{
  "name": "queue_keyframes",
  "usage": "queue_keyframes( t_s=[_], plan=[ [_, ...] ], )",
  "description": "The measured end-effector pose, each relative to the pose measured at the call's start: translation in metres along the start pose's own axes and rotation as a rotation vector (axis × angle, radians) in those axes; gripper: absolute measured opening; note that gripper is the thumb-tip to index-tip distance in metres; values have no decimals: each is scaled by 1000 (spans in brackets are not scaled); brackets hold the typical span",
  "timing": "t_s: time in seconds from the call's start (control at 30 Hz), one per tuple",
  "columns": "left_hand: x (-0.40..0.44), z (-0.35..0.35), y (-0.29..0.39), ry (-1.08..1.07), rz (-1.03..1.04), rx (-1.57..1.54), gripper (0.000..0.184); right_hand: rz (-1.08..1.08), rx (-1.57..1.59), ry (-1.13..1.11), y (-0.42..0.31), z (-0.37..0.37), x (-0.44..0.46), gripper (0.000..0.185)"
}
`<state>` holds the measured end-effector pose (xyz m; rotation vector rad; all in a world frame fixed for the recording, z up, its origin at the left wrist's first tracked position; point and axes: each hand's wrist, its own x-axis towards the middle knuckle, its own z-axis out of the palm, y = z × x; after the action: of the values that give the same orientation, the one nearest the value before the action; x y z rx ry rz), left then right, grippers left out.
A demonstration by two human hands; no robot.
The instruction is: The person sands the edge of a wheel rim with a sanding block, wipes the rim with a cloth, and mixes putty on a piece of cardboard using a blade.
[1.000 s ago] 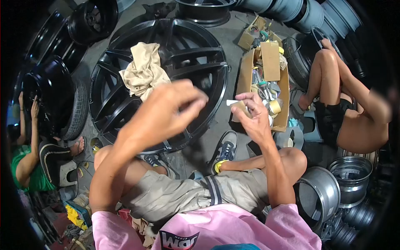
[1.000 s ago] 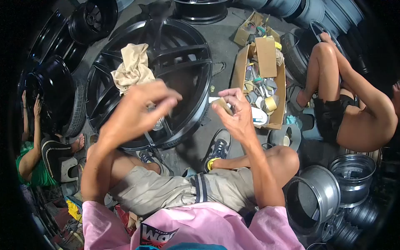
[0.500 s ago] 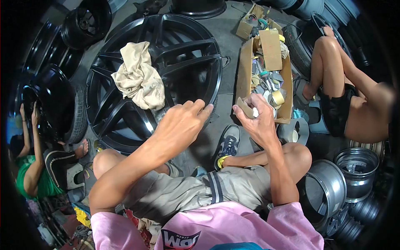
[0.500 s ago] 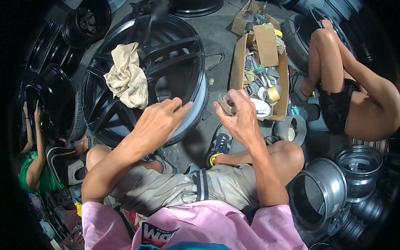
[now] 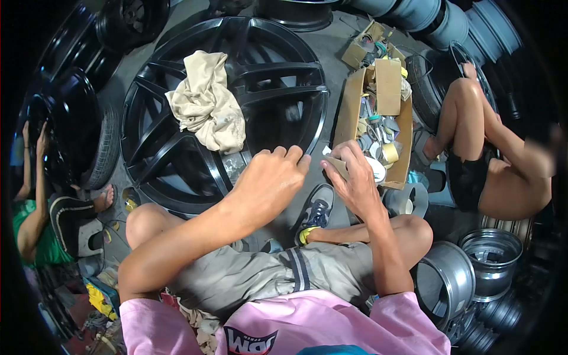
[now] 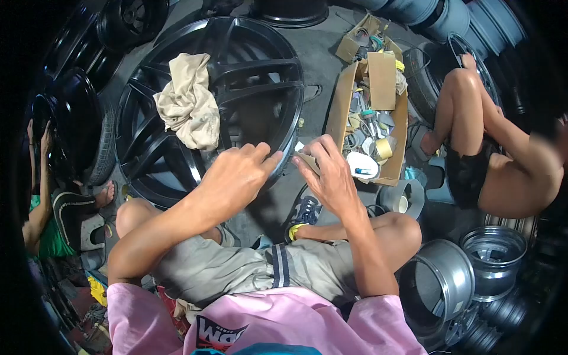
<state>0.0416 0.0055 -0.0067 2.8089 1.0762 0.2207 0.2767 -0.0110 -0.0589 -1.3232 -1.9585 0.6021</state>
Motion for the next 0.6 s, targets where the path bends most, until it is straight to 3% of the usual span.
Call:
queue_keyframes(
  t_s=[0.17,0.6],
  plan=[
    [-14,-4,4,-60,-42,8,45,-120,-97,38,-3,0,7,26],
    [14,11,-5,26,-45,-21,44,-118,-129,58,3,3,8,27]
  ],
)
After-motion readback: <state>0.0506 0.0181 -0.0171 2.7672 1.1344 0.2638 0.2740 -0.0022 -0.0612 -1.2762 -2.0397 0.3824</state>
